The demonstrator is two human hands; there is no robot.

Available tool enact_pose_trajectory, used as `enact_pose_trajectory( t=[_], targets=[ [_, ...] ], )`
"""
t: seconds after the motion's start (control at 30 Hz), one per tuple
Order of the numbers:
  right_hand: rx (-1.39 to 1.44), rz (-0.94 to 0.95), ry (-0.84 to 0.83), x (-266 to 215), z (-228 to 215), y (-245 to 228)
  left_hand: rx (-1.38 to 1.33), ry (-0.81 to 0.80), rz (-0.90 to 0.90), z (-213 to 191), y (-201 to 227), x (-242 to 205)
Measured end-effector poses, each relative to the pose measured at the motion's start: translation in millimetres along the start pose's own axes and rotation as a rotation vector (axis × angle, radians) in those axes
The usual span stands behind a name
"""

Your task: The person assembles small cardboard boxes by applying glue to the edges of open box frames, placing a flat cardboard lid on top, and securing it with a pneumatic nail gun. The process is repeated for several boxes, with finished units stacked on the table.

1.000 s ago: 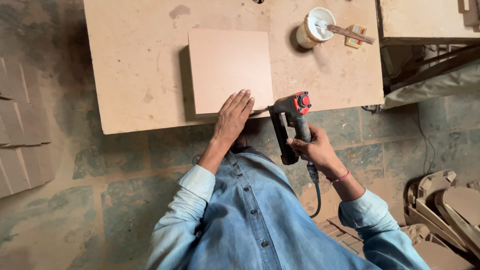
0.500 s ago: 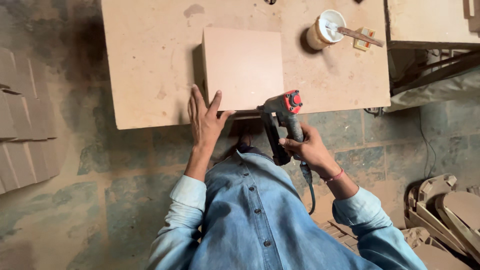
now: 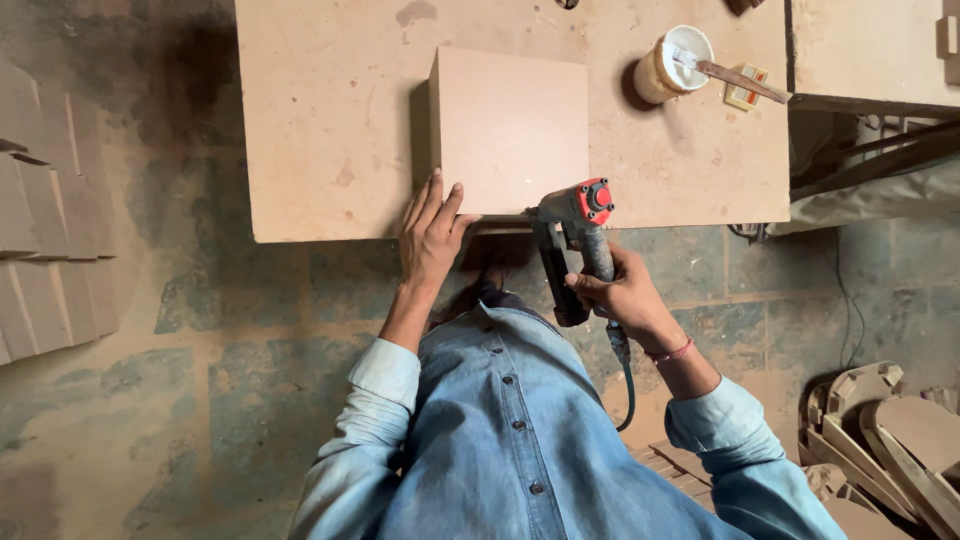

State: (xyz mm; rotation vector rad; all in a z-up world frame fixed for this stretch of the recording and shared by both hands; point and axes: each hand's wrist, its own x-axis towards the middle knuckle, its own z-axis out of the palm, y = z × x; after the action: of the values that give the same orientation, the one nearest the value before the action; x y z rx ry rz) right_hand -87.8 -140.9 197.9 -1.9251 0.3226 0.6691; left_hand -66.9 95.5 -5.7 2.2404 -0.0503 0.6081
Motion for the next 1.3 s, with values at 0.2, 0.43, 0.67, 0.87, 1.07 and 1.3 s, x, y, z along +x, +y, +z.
enact_pose_trajectory(
  t=[0.2, 0.43, 0.67, 0.87, 1.07, 1.3],
  targets=[
    [-0.026, -0.007, -0.017, 2, 10, -6, -0.305, -0.01, -0.09, -4, -14, 2],
    [-0.102, -0.035, -0.112, 12, 39, -23, -0.611, -0.174, -0.177, -12, -35, 2],
    [-0.165, -0.073, -0.148, 10, 42, -32, -0.589, -0.148, -0.121, -14, -32, 2],
    [-0.154, -0.039, -0.125, 7, 43, -31, -0.622, -0.165, -0.159, -15, -31, 3],
    [-0.155, -0.057, -0.136, 8, 43, -29, -0.62, -0.183, -0.198, -16, -29, 3],
    [-0.131, -0.131, -0.13, 15, 27, -12, -0.599, -0.164, -0.182, -19, -25, 3]
  ],
)
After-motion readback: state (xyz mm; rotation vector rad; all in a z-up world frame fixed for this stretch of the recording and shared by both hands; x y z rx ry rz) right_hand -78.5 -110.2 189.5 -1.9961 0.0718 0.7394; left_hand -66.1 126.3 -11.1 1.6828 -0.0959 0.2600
